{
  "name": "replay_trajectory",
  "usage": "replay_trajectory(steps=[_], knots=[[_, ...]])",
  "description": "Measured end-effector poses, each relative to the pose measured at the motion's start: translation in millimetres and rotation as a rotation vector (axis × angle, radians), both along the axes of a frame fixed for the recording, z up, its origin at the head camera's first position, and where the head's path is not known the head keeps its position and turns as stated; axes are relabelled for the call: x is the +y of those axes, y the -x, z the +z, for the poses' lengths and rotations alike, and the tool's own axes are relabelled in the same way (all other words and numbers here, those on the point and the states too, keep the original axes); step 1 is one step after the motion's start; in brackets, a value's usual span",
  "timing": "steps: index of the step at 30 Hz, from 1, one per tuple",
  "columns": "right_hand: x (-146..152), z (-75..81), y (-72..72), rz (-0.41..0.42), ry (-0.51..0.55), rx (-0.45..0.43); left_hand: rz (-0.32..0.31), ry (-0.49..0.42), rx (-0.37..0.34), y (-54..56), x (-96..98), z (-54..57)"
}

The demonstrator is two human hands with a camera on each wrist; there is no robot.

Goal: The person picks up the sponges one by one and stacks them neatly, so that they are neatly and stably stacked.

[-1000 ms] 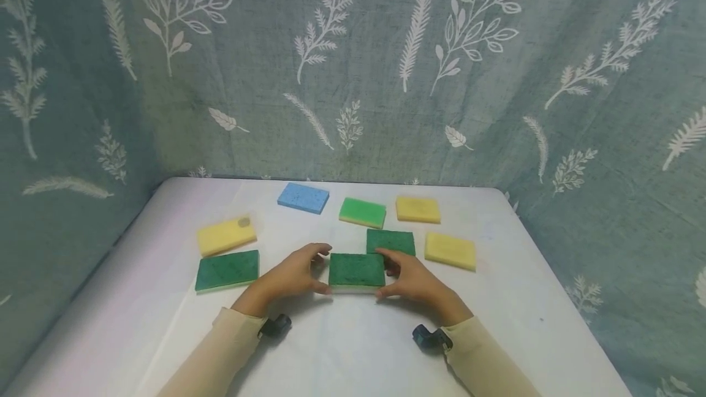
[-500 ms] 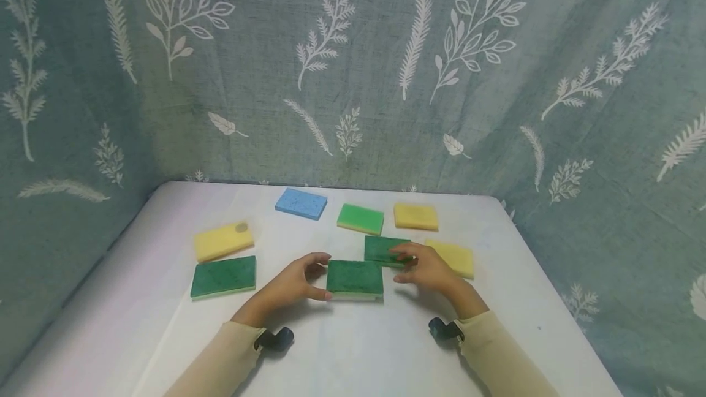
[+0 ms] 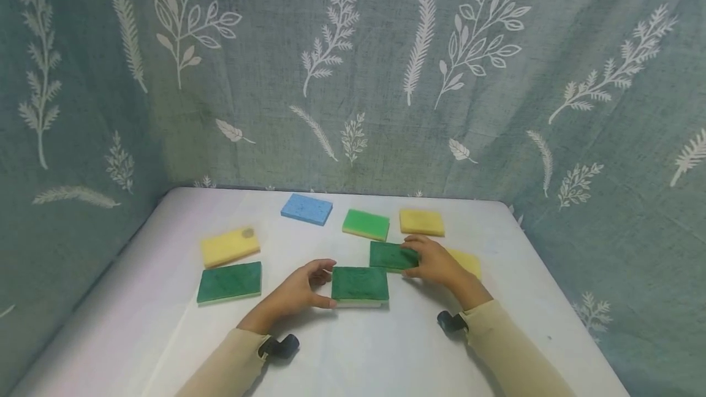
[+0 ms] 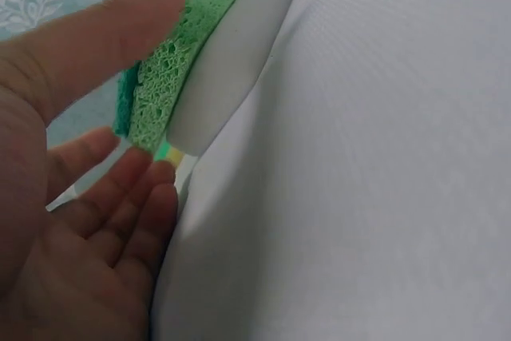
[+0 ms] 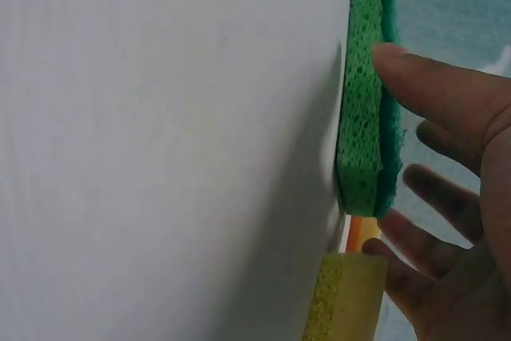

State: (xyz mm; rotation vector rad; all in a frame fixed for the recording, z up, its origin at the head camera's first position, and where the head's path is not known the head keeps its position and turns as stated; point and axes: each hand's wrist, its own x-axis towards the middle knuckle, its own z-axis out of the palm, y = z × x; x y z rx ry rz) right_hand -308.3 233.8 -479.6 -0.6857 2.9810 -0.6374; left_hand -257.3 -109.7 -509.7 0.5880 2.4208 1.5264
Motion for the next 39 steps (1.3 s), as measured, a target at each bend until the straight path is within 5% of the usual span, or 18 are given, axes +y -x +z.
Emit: replay_trajectory(steps=[14,39], knots=[[-1,3.6,4.6,0.020,-0.067,-0.018,0.025,0.038,0.017,1.0,0.5,0.4],[5,15.9,-6.1,0.015,0.093,0.058,0.030,0.007,0.016,-2.0,-2.0,-2.6]])
